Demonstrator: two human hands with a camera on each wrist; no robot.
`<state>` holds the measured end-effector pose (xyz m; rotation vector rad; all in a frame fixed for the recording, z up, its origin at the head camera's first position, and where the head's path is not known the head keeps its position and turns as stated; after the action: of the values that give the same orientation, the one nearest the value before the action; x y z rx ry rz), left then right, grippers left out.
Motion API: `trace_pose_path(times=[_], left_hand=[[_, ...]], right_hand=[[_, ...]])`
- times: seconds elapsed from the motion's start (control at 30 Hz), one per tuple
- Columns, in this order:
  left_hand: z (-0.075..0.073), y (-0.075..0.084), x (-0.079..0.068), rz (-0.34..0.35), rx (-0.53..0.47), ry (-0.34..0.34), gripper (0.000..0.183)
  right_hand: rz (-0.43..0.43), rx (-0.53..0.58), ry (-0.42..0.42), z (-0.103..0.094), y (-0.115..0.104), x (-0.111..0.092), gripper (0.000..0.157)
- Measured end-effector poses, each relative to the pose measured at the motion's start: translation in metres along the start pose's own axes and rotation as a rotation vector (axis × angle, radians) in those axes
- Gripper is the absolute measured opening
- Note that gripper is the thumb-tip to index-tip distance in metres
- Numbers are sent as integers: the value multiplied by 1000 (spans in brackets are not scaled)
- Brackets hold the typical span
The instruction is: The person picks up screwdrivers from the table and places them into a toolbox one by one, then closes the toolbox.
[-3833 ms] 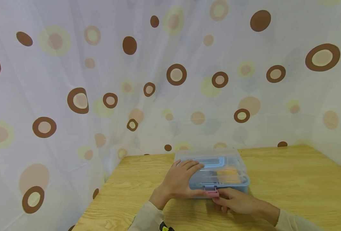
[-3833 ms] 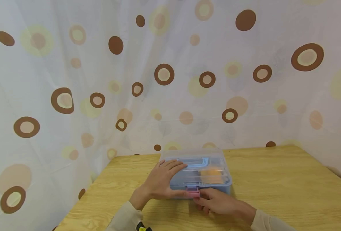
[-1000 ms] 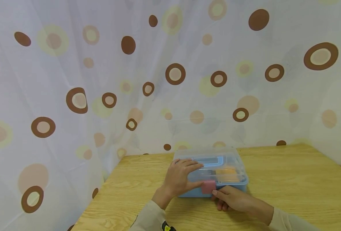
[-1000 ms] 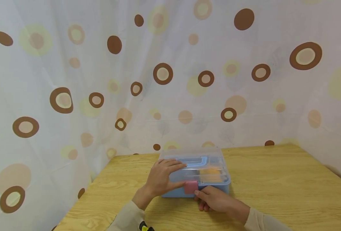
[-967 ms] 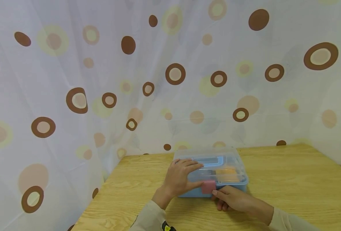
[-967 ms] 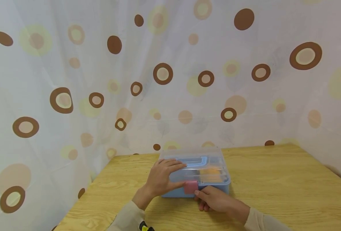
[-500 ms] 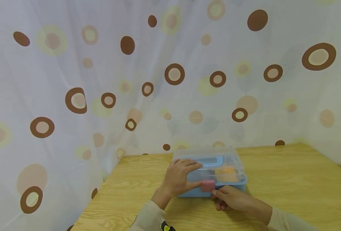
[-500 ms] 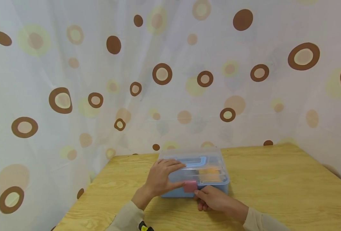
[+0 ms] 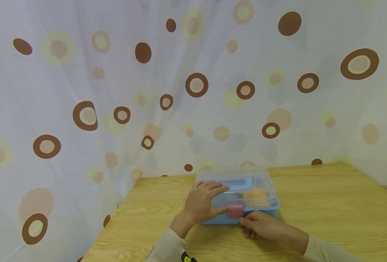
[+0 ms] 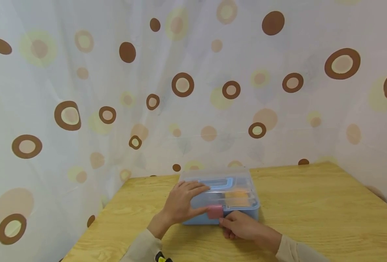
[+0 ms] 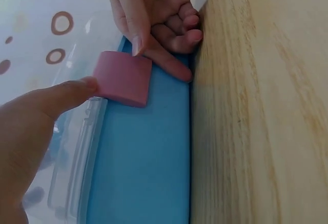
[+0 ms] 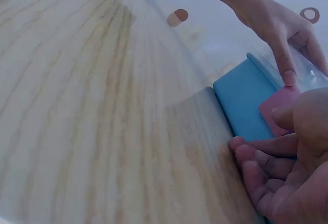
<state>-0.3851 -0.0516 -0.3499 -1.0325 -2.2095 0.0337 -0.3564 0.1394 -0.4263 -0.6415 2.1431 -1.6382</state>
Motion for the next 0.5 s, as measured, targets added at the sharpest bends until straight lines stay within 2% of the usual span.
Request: trace_pose_path(times=[0.1, 0.2, 0.3, 0.4, 0.5], left_hand=[[-1, -1, -1, 15, -6, -65, 63], [-6, -3, -2, 2, -47, -126, 68], [-13, -7, -2, -34, -75, -135, 71], [-20, -14, -2, -86, -62, -117, 74], [-26, -20, -2, -162, -42, -116, 78]], right_hand=[[-33, -37, -61, 0, -5, 0, 32], [-75, -110, -143, 2, -16, -3, 30], [-152, -268, -201, 2, -39, -12, 26], [-256, -430, -172, -1, -70, -22, 33], [-324, -555, -45, -8, -98, -30, 42]])
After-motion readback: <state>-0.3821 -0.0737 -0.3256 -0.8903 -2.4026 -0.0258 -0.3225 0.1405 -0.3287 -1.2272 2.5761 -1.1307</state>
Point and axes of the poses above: each hand's wrist, its own x-axis towards the middle knuckle, its own z-axis out of the palm, y = z × x, the point moved 5 cm from there along x, towards the middle knuckle, and after that the axes turned 6 degrees about x, right-handed, at the moved point
